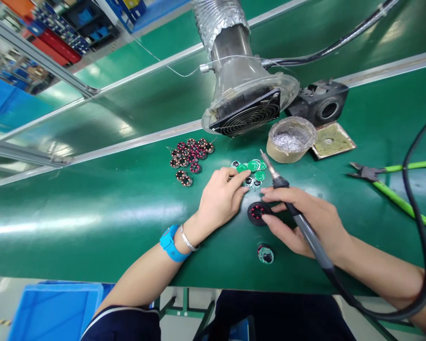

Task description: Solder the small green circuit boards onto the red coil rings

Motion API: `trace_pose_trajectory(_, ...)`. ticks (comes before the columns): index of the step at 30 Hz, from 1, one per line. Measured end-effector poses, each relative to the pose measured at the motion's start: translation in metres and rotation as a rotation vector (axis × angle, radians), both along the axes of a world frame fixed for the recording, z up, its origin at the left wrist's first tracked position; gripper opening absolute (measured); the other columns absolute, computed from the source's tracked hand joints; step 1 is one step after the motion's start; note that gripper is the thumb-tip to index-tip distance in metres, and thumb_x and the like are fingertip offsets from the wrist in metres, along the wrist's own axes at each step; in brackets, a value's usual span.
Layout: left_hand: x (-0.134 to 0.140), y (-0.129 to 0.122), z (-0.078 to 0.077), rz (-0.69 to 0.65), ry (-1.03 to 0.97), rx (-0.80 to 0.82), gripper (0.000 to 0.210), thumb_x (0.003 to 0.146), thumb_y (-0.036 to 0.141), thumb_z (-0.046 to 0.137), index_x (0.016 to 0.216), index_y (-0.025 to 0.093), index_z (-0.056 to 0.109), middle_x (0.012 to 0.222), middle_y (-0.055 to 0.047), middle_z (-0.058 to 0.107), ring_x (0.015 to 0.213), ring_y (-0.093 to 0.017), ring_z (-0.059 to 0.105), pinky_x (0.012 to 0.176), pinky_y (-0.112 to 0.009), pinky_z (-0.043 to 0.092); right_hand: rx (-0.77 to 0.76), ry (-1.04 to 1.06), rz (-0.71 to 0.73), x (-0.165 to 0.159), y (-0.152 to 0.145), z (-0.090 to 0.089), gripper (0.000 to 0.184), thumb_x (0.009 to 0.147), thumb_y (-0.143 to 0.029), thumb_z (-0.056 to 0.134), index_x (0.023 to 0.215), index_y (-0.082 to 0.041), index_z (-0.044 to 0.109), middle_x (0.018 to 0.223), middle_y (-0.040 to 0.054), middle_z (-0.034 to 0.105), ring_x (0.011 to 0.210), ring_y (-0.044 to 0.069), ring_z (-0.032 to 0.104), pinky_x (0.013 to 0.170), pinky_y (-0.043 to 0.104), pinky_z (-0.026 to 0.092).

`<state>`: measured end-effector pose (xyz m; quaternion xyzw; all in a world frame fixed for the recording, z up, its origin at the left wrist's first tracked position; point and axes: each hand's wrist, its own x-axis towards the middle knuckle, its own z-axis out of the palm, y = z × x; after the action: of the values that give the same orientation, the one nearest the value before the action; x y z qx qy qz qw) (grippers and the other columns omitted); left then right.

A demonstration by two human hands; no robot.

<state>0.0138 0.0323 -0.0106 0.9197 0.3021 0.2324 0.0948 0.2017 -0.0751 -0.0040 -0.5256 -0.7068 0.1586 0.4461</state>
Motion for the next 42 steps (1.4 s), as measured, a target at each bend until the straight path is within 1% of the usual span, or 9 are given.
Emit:
trace_pose_trajectory(7,-0.001,-0.001,-0.002,-0.03,-0.026,-0.039,0.019,0.092,0.02,0.06,0.11,0.015,0.062,0.101,-0.008,0.066,0.097,-0.021,0.058,0.086,-0.036,0.048,0.056,-0.034,-0.081,0.002,0.002,-0.002,0.031,0.085,-0.013,0.064,0.113,-0.022,0.057,0.108,0.004,0.072,0.076,0.013,0.07,0.071,0.025,0.059)
trace_pose_trajectory(11,-0.002,-0.006,0.003,-0.046,-0.134,-0.071,0.017,0.094,0.011,0.049,0.104,0.016,0.062,0.094,-0.006,0.067,0.091,-0.018,0.058,0.086,-0.036,0.049,0.113,-0.084,-0.079,0.001,0.003,0.002,0.033,0.085,-0.012,0.064,0.113,-0.026,0.056,0.109,0.0025,0.072,0.082,0.016,0.071,0.072,0.029,0.061)
trace_pose_trajectory(13,-0.002,-0.011,0.008,-0.039,-0.263,-0.191,0.021,0.094,0.011,0.048,0.108,0.017,0.062,0.096,-0.006,0.064,0.09,-0.016,0.059,0.082,-0.034,0.052,0.158,-0.084,-0.06,0.001,0.003,0.004,0.037,0.083,-0.01,0.065,0.114,-0.026,0.055,0.112,0.0034,0.071,0.09,0.018,0.071,0.076,0.032,0.061)
trace_pose_trajectory(18,-0.001,-0.031,0.022,-0.092,-0.51,-0.742,0.052,0.088,0.014,0.059,0.138,0.018,0.044,0.093,-0.004,0.067,0.073,-0.009,0.063,0.068,-0.022,0.055,0.201,-0.041,0.151,0.001,0.002,0.006,0.043,0.083,-0.006,0.063,0.119,-0.025,0.051,0.118,0.0074,0.068,0.107,0.022,0.067,0.089,0.041,0.058)
trace_pose_trajectory(23,0.0,-0.042,0.029,-0.122,-0.546,-0.908,0.06,0.084,0.013,0.063,0.14,0.019,0.04,0.089,-0.003,0.071,0.071,-0.01,0.066,0.064,-0.02,0.055,0.191,-0.168,0.24,0.003,-0.002,0.003,0.037,0.089,-0.008,0.054,0.12,-0.027,0.053,0.105,0.0034,0.07,0.103,0.021,0.067,0.086,0.04,0.057)
trace_pose_trajectory(28,-0.009,-0.027,0.029,-0.079,-0.415,-0.702,0.045,0.08,0.011,0.059,0.124,0.018,0.056,0.1,-0.006,0.069,0.075,-0.012,0.059,0.065,-0.025,0.05,0.15,-0.08,0.114,0.003,-0.001,0.005,0.034,0.085,-0.01,0.063,0.113,-0.026,0.055,0.103,0.0034,0.07,0.092,0.019,0.068,0.081,0.037,0.056)
trace_pose_trajectory(32,-0.014,-0.016,0.021,-0.223,-0.18,-0.514,0.045,0.071,0.014,0.066,0.116,0.018,0.063,0.108,-0.008,0.063,0.099,-0.022,0.057,0.085,-0.039,0.048,0.082,-0.044,0.056,0.004,0.001,0.002,0.038,0.083,-0.013,0.066,0.117,-0.024,0.054,0.106,0.0042,0.07,0.088,0.017,0.067,0.079,0.034,0.056)
trace_pose_trajectory(37,-0.008,-0.024,0.006,-0.184,-0.188,-0.478,0.025,0.076,0.032,0.078,0.094,0.018,0.067,0.092,-0.004,0.064,0.088,-0.018,0.057,0.082,-0.035,0.046,0.017,-0.033,0.134,0.004,0.003,0.003,0.033,0.087,-0.013,0.06,0.117,-0.025,0.053,0.102,0.0031,0.07,0.083,0.016,0.065,0.073,0.031,0.055)
trace_pose_trajectory(42,-0.01,-0.028,0.006,-0.148,-0.194,-0.5,0.022,0.078,0.029,0.078,0.093,0.018,0.067,0.091,-0.003,0.064,0.086,-0.018,0.058,0.08,-0.033,0.047,0.007,-0.017,0.207,0.001,0.008,0.005,0.031,0.088,-0.012,0.059,0.116,-0.023,0.053,0.1,0.0029,0.07,0.08,0.014,0.063,0.071,0.029,0.054)
